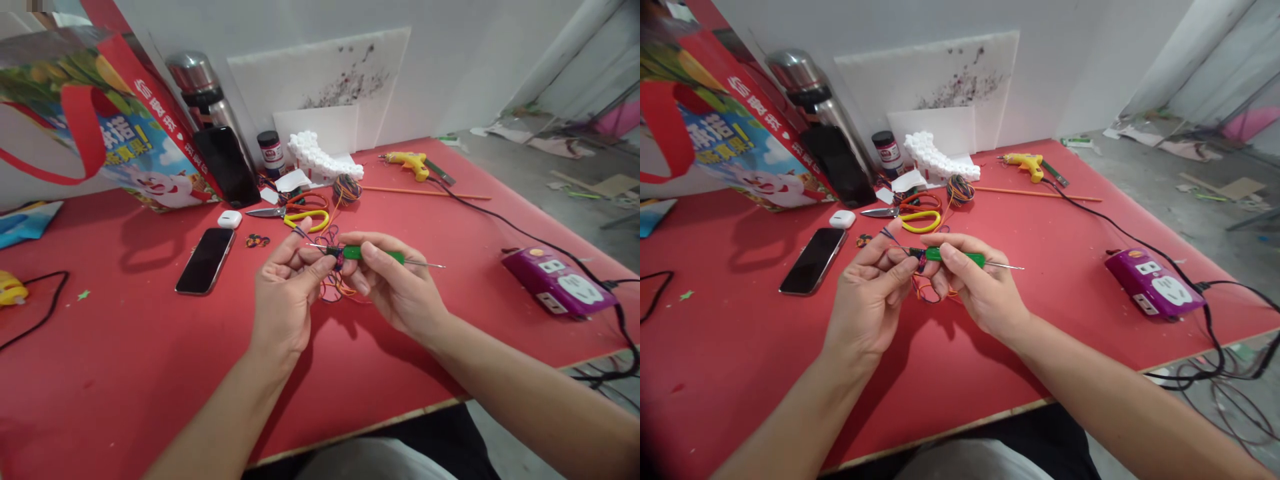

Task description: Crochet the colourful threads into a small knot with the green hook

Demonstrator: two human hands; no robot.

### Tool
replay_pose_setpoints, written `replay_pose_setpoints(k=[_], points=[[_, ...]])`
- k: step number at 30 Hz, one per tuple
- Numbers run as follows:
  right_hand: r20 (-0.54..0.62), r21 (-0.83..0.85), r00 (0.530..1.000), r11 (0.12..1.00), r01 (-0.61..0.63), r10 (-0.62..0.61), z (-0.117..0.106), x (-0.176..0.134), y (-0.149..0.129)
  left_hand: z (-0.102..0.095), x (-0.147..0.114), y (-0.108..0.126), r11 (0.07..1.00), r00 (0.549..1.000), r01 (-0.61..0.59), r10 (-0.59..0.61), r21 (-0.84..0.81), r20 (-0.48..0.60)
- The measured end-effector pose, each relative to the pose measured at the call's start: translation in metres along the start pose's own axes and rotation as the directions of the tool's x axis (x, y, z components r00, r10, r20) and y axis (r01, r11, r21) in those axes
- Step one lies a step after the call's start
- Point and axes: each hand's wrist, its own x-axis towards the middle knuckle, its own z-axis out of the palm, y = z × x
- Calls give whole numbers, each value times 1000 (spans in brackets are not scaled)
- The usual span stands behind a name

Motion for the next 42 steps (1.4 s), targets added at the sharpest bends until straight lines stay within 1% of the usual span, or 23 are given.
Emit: replay_pose_setpoints(k=[3, 6, 9, 11, 13, 15, 16, 18, 19, 21, 23, 26, 29, 31, 34, 38, 42], points=[[-3, -3, 1000, 1000, 3, -3, 0, 0, 3, 1, -1, 2, 1000, 1000, -2, 2, 5, -3], [24, -37, 999, 998, 45, -44, -3, 0, 5, 1, -1, 2, 1000, 1000, -4, 4, 23, 1], [70, -134, 993, 986, 98, -89, -9, -1, 7, 0, -1, -1, 999, 1000, -25, 26, 44, -3], [74, -238, 989, 961, 144, -130, -11, -4, 7, 0, -3, -4, 994, 997, -69, 70, 80, -13], [70, -388, 975, 895, 220, -210, -10, -7, 7, 0, -4, -8, 987, 993, -115, 119, 109, -29], [108, -548, 934, 764, 342, -341, -7, -10, 9, 1, -5, -9, 988, 991, -127, 131, 93, -37], [148, -603, 899, 683, 411, -411, -6, -12, 10, 2, -6, -9, 991, 993, -113, 115, 65, -30], [235, -656, 831, 549, 518, -504, -4, -15, 11, 3, -5, -7, 998, 998, -56, 56, -4, 14], [271, -660, 805, 508, 554, -527, -3, -15, 11, 3, -4, -5, 999, 999, -20, 22, -34, 46], [322, -649, 781, 475, 594, -535, -5, -16, 11, 2, -2, -1, 996, 994, 43, -35, -78, 101], [339, -632, 786, 494, 597, -517, -7, -15, 10, 1, 0, 3, 992, 990, 77, -65, -99, 126], [325, -598, 808, 556, 578, -491, -9, -13, 8, -1, 3, 8, 992, 991, 79, -67, -103, 115], [288, -554, 837, 632, 542, -465, -8, -12, 8, -3, 4, 9, 995, 994, 66, -59, -80, 87], [250, -528, 867, 690, 495, -432, -7, -13, 9, -4, 4, 10, 996, 996, 62, -58, -65, 73], [209, -484, 895, 753, 446, -395, -6, -13, 8, -5, 5, 11, 997, 996, 56, -53, -47, 66], [186, -425, 911, 806, 412, -368, -7, -13, 9, -5, 6, 12, 998, 997, 52, -50, -30, 57], [165, -418, 925, 826, 379, -341, -10, -12, 10, -4, 7, 14, 999, 998, 48, -48, -18, 46]])
